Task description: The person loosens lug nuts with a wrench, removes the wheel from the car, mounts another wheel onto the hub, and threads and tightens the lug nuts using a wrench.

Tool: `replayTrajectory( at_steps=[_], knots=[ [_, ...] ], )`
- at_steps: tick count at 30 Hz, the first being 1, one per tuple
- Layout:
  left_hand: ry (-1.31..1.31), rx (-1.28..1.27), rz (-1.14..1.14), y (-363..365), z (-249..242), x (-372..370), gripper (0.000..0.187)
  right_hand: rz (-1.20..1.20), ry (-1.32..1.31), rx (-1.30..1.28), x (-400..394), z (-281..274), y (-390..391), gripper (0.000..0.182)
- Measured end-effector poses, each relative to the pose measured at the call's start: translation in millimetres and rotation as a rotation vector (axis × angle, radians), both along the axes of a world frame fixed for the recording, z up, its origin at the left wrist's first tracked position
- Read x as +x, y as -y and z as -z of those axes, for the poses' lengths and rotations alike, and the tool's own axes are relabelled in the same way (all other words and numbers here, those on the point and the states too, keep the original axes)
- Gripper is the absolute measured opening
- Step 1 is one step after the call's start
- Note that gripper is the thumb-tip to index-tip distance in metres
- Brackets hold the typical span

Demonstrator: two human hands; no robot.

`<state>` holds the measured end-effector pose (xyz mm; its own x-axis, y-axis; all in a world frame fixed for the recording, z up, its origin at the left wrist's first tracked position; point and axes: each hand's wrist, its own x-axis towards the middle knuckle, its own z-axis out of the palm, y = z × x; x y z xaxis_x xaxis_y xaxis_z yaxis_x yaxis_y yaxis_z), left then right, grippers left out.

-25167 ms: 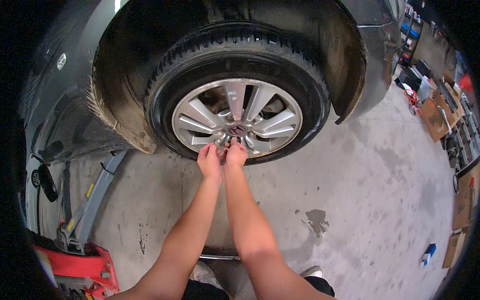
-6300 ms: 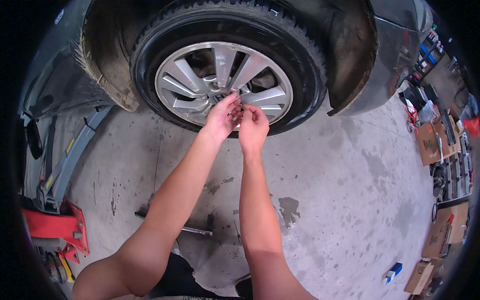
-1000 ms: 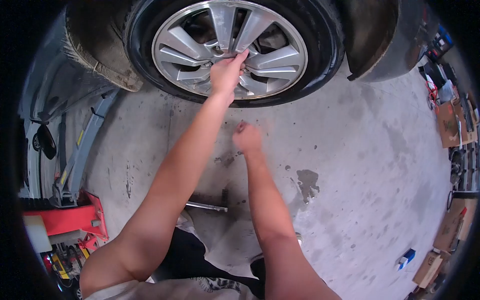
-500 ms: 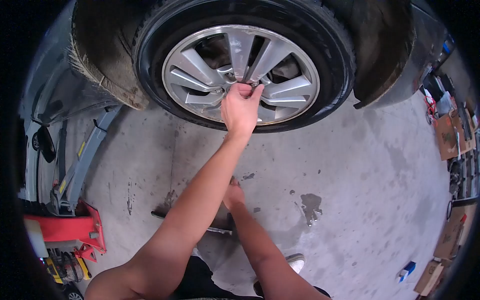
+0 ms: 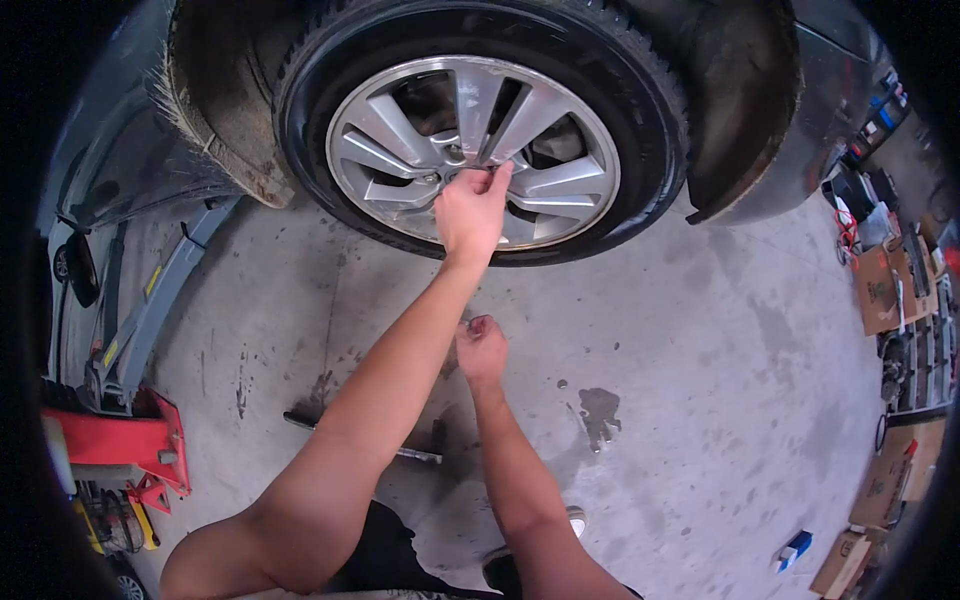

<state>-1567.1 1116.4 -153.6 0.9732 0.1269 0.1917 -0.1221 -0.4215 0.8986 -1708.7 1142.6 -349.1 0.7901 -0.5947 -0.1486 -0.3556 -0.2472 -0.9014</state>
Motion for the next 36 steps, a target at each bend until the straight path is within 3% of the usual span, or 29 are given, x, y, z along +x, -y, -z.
replayTrajectory(
  at_steps=[9, 13, 18, 23, 25, 31, 32, 34, 36],
  knots=[
    [0.053, -0.183, -0.193, 27.0, 21.3, 2.5, 0.036, 0.001, 0.028, 0.118, -28.0, 23.5, 5.8, 0.031],
    [-0.164, -0.331, -0.061, 24.8, 27.8, 9.9, 0.041, 0.012, -0.028, 0.112, -35.8, 2.3, 14.7, 0.03],
    [-0.029, -0.236, -0.061, 21.7, 21.1, 6.7, 0.036, 0.147, 0.163, 0.193, -21.8, 4.7, 26.9, 0.025],
    [0.123, 0.04, -0.07, 13.3, 8.1, -1.4, 0.031, 0.263, 0.397, 0.377, 13.9, -60.0, 53.4, 0.02],
    [0.153, 0.074, -0.05, 10.4, 9.5, 0.6, 0.03, 0.244, 0.615, 0.536, 26.7, -96.0, 63.4, 0.02],
    [0.214, 0.321, 0.067, -8.2, 13.3, 4.9, 0.021, 0.249, 0.705, 0.741, 63.1, -171.4, 68.9, 0.026],
    [0.225, 0.328, 0.067, -15.4, 18.0, 8.3, 0.021, 0.247, 0.723, 0.791, 69.1, -178.1, 66.3, 0.028],
    [0.27, 0.151, 0.276, -33.8, 20.7, 14.7, 0.018, 0.25, 0.735, 0.82, 79.7, -188.8, 58.7, 0.029],
    [0.252, 0.117, 0.3, -49.2, 20.4, 20.3, 0.019, 0.213, 0.716, 0.756, 91.3, -192.1, 49.3, 0.025]
  ],
)
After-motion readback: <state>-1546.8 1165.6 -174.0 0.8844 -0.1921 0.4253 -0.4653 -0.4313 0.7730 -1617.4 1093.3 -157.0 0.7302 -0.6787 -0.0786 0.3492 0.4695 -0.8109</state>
